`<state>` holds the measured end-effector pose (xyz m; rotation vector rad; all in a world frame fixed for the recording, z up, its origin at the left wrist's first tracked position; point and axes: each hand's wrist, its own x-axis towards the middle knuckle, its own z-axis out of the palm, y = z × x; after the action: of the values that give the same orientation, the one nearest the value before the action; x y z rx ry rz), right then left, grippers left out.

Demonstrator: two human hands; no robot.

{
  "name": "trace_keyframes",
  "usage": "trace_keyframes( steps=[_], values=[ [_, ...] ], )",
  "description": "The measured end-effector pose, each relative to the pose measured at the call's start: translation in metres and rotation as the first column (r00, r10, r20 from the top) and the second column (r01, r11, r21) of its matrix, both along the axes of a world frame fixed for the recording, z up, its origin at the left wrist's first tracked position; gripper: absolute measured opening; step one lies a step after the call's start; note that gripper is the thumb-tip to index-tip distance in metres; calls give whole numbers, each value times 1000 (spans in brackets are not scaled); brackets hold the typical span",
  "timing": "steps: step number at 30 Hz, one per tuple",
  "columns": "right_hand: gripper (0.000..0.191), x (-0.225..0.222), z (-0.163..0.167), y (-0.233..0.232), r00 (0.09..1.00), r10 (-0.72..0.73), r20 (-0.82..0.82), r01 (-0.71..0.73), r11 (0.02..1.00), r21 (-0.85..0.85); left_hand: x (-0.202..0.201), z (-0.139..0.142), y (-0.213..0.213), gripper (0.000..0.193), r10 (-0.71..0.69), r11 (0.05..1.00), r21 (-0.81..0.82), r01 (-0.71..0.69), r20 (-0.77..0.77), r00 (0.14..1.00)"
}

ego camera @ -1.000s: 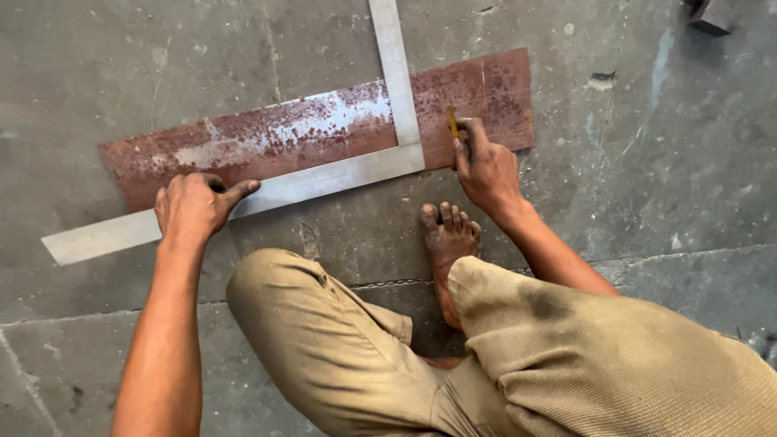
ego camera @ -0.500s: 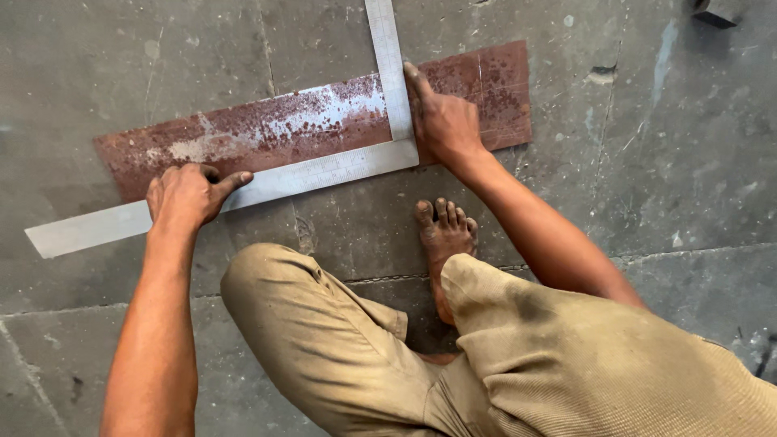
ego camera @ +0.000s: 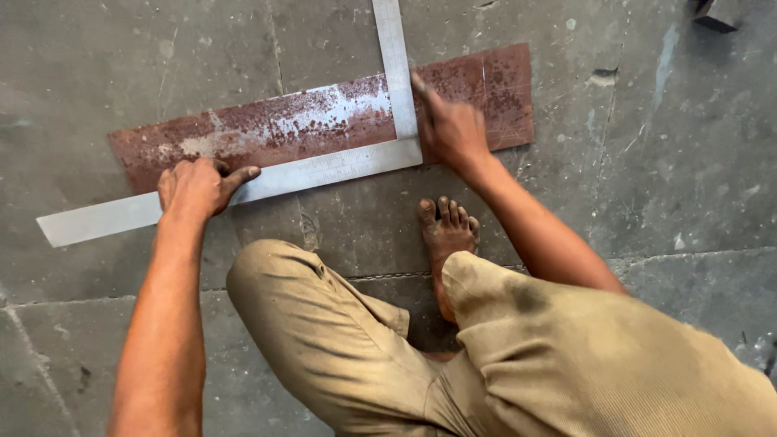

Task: The person uses a metal square and a marking tool to draw lines on a rectangular metal plate on the floor. They move the square to several different positions across the plate to mark it.

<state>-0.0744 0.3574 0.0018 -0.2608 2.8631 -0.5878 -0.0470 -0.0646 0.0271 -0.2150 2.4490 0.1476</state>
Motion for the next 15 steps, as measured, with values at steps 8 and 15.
trace_keyframes(
  steps=[8,15],
  values=[
    [55,79,28,29,965,-8,261,15,1000,-25,4,1,-7,72,-19,1000,14,19,-44,999],
    [26,63,46,23,977,-214,24,213,944,-252,4,21,-38,74,71,996,-48,-69,55,996]
  ],
)
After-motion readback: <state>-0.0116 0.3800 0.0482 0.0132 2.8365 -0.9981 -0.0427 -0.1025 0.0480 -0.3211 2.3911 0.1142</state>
